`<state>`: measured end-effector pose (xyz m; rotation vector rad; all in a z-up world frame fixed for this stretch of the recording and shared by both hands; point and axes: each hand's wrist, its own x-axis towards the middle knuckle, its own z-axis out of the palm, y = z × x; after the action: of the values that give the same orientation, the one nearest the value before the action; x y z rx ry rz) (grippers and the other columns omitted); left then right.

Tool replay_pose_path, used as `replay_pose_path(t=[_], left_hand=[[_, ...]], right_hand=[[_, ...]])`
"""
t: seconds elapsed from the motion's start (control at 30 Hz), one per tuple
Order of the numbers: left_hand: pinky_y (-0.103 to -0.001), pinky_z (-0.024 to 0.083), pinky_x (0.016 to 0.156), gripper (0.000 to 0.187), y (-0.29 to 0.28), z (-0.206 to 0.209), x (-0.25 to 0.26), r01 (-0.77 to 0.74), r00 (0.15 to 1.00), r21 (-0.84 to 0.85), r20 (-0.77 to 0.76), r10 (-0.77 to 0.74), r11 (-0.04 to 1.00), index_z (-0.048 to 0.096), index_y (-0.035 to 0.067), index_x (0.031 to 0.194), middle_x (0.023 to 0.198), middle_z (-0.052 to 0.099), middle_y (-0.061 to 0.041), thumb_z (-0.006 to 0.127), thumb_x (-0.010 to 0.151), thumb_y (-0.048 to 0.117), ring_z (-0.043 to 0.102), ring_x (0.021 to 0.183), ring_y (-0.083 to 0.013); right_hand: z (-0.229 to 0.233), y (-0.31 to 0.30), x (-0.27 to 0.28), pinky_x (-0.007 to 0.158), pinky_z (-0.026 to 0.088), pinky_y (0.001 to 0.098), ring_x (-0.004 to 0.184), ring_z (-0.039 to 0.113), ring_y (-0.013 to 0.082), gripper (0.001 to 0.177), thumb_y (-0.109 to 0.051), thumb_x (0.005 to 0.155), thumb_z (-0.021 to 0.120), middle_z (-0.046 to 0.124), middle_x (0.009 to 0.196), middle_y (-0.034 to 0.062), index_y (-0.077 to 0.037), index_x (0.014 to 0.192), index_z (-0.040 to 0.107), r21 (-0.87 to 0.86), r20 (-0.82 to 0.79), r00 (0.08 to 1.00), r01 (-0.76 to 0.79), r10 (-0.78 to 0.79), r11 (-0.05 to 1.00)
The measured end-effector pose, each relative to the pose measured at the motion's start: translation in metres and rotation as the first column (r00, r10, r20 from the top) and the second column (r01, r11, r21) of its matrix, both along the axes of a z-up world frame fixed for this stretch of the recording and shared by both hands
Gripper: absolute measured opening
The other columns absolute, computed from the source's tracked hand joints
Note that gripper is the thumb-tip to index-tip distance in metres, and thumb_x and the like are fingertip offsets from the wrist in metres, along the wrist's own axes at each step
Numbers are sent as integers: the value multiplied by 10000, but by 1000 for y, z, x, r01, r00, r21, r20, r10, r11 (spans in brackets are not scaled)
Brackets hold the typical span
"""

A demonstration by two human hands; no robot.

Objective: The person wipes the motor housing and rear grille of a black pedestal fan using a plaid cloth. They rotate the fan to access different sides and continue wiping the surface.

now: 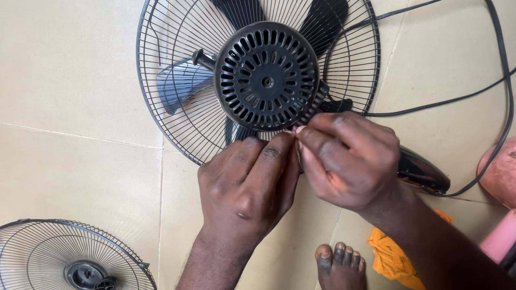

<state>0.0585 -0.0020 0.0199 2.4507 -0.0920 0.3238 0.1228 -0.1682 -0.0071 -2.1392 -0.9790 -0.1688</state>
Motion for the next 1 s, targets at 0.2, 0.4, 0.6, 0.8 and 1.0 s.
replay_pose_path(t=[0.2, 0.4, 0.6, 0.8, 1.0], left_hand=[[-315, 490, 578, 175, -4, 1, 3, -27, 1000, -72, 3, 27, 997, 698, 23, 1085, 847, 648, -38, 812, 964, 78, 622, 679, -152], [-320, 491, 569, 159, -9, 1, 4, -49, 997, -103, -60, 43, 993, 710, 33, 1058, 807, 637, -37, 812, 952, 92, 624, 661, -159], [-304, 476, 515, 189, -8, 6, 6, -87, 990, -147, -125, 68, 985, 730, 17, 1058, 762, 641, -41, 808, 898, 80, 635, 615, -146], [-296, 473, 531, 184, -8, 4, 1, -122, 984, -161, -148, 98, 979, 730, 29, 1087, 789, 647, -39, 805, 922, 63, 639, 630, -141], [-283, 500, 560, 160, -5, 3, -6, -230, 965, -319, -195, 174, 919, 684, 63, 1011, 790, 654, -29, 803, 905, 73, 663, 634, -140]], right_hand=[[-11, -6, -2, 760, 630, 327, 865, 764, 244, 155, 81, 868, 787, 726, 924, 146, 37, 982, 691, 151, -208, 978, 59, -27, 987], [-16, -10, -3, 751, 641, 314, 881, 774, 251, 171, 85, 888, 790, 729, 932, 150, 34, 995, 667, 153, -208, 977, 80, -47, 985], [-11, -6, 1, 723, 631, 290, 865, 767, 226, 184, 99, 876, 776, 726, 936, 149, 41, 1031, 693, 142, -228, 973, 53, -19, 988], [0, 0, 5, 707, 616, 267, 832, 755, 189, 186, 83, 845, 796, 715, 954, 140, 21, 1000, 715, 94, -275, 961, 40, -13, 995], [16, 11, 1, 588, 554, 273, 691, 695, 181, 156, 87, 805, 791, 654, 885, 137, 33, 937, 728, -64, -198, 977, 62, -74, 996]])
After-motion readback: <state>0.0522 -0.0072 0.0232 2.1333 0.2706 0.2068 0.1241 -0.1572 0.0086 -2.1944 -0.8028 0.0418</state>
